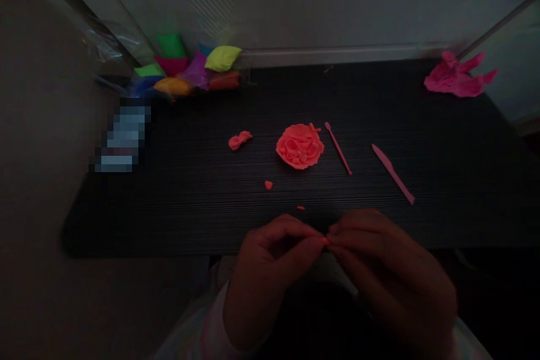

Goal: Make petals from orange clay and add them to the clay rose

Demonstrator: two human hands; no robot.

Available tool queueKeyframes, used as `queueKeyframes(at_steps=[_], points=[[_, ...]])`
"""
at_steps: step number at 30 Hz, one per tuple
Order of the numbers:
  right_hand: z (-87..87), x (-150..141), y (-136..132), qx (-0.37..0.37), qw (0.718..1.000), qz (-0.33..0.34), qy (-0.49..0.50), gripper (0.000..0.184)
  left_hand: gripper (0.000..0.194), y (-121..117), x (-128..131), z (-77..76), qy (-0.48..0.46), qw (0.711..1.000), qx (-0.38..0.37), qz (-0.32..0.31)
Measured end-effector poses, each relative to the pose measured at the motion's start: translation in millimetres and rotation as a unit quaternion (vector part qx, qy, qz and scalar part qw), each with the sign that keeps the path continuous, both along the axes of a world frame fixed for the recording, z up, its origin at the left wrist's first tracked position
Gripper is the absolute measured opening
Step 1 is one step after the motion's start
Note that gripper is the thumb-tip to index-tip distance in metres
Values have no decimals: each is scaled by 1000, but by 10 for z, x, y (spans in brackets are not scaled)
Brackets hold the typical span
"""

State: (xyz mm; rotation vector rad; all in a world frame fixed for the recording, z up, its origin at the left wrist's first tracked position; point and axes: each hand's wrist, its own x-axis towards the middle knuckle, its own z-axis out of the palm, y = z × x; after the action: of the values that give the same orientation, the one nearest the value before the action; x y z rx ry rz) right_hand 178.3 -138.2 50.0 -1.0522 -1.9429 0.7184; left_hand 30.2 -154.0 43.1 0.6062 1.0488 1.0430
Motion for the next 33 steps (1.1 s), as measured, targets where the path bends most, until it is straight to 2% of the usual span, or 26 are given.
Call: queueKeyframes(at_steps=[5,9,21,24,26,28,29,30,31,33], points=[[-10,-9,10,14,1000,1,-8,22,8,-12,-2,-1,-6,1000,-9,-4],[10,2,25,12,999,36,-11,15,9,-12,-1,-16,-14,1000,-10,-1],[-8,-12,32,36,999,18,-23,17,9,3,-8,-23,-10,1000,-18,-2],[-20,-11,36,21,999,21,-13,15,8,-1,7,-28,-8,1000,-26,-3],[-25,-14,40,13,1000,22,-8,14,8,-10,12,-13,6,1000,-24,-9],[-30,-15,43,9,1000,19,-6,15,6,-7,-6,14,73,997,14,-5],[-32,-15,42,9,1000,17,-5,16,6,3,-28,25,143,988,49,13],[-36,-14,42,9,1000,16,-4,16,10,23,-59,31,238,966,90,40],[-39,-12,40,9,1000,15,-2,17,17,52,-99,27,347,926,130,70],[-45,-12,39,10,1000,11,3,18,32,131,-190,-15,551,806,188,106]])
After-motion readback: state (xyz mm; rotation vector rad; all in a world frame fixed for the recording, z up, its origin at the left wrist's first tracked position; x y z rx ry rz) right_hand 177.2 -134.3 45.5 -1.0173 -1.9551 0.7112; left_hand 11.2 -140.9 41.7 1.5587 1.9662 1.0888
